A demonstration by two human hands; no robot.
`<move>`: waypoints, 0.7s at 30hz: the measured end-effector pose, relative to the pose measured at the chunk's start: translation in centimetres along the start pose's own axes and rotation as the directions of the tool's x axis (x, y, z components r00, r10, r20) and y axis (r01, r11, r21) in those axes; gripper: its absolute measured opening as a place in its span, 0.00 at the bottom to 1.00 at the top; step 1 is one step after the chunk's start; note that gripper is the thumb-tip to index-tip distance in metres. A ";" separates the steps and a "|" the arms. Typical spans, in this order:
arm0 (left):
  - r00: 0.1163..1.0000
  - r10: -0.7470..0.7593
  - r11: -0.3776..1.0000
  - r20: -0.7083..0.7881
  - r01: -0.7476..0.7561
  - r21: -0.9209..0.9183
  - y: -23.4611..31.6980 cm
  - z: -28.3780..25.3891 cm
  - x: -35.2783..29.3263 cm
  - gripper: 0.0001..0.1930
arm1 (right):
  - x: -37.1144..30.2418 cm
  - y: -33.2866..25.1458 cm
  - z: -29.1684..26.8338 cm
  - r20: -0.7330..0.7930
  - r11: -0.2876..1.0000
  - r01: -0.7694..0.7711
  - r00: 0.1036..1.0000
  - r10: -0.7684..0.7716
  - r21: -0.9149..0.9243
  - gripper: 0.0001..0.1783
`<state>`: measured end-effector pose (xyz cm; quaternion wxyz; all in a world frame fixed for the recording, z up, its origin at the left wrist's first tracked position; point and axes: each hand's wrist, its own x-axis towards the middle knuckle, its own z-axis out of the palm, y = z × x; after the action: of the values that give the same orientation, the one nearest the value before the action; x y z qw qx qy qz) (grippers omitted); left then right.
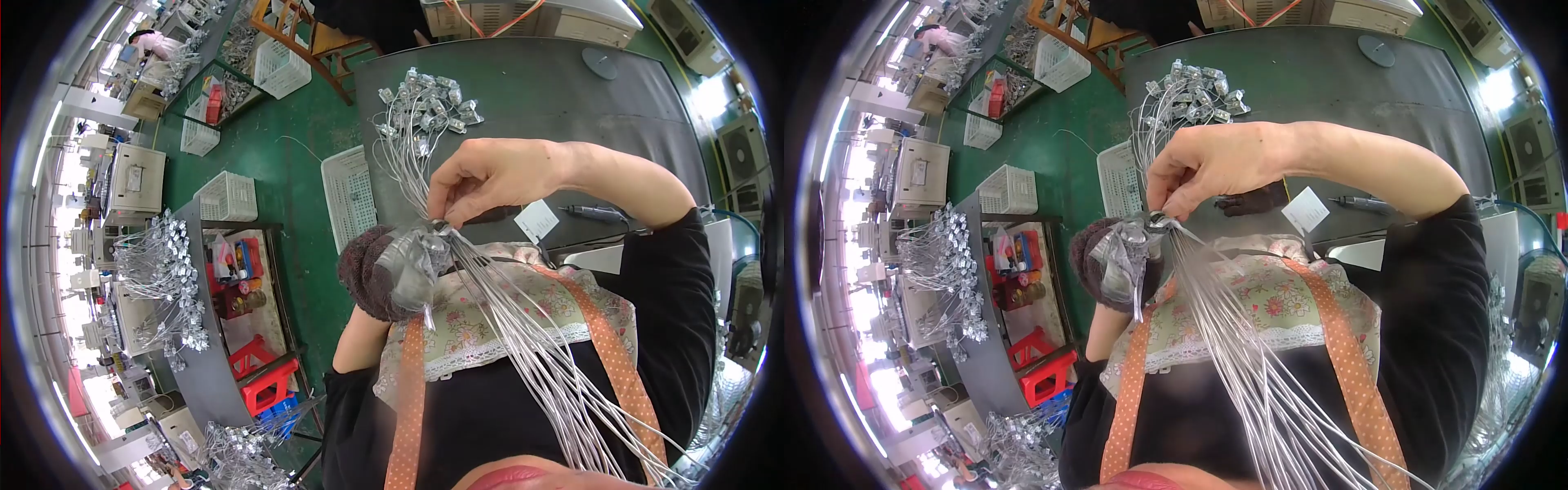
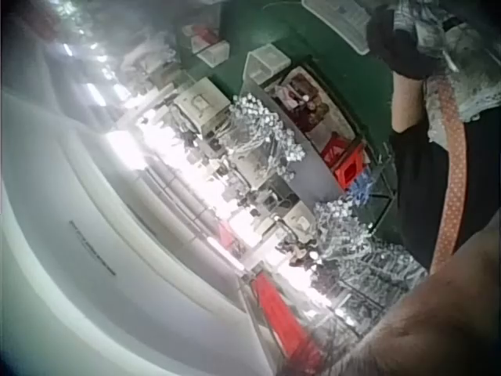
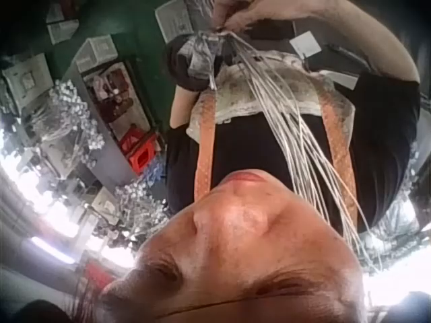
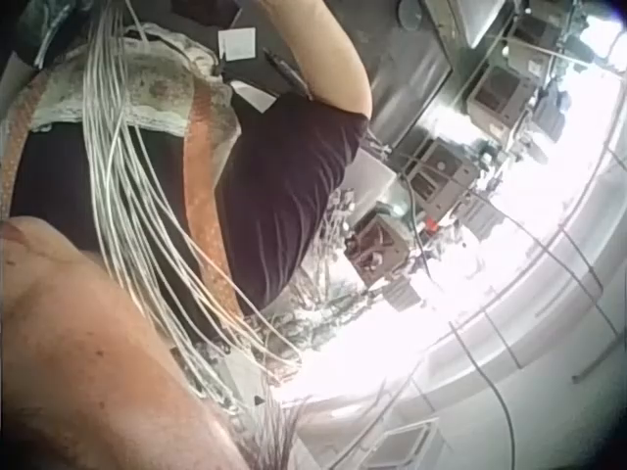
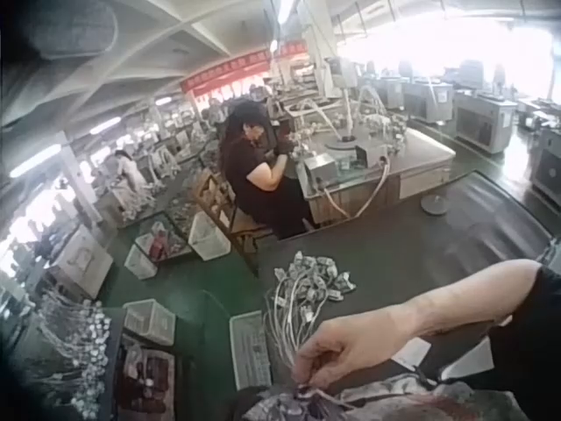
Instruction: Assemble and refine small electronic components using a handheld rotary tool at an industrial workbench.
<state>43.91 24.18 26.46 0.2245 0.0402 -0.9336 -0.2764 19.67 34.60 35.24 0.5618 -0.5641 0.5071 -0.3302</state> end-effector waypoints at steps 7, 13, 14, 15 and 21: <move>0.993 -0.094 0.979 -0.069 0.080 -0.187 -1.2 1.3 -0.5 0.17 | -0.3 -1.9 0.0 -0.032 0.974 0.058 0.997 -0.066 -0.217 0.10; 0.984 -0.155 0.941 -0.091 0.119 -0.318 -2.3 1.5 0.1 0.16 | -0.1 -1.4 1.0 -0.086 0.890 0.198 0.963 -0.254 -0.411 0.06; 0.988 0.035 0.995 -0.148 -0.049 -0.090 -2.3 0.8 0.6 0.18 | -0.1 -1.3 1.2 -0.119 0.872 0.225 0.946 -0.303 -0.434 0.07; 0.959 0.233 0.966 -0.160 -0.210 0.148 -2.5 0.3 0.9 0.20 | -0.1 -1.2 1.3 -0.120 0.872 0.225 0.945 -0.304 -0.435 0.07; 0.869 0.362 0.894 -0.337 -0.221 0.391 -2.1 -0.3 0.4 0.21 | -1.4 0.0 1.1 -0.147 0.766 0.288 0.884 -0.443 -0.575 0.06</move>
<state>43.60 22.19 25.73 0.4402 -0.0093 -0.8959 -0.0593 20.35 36.29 35.38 0.2291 -0.7357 0.5304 -0.3533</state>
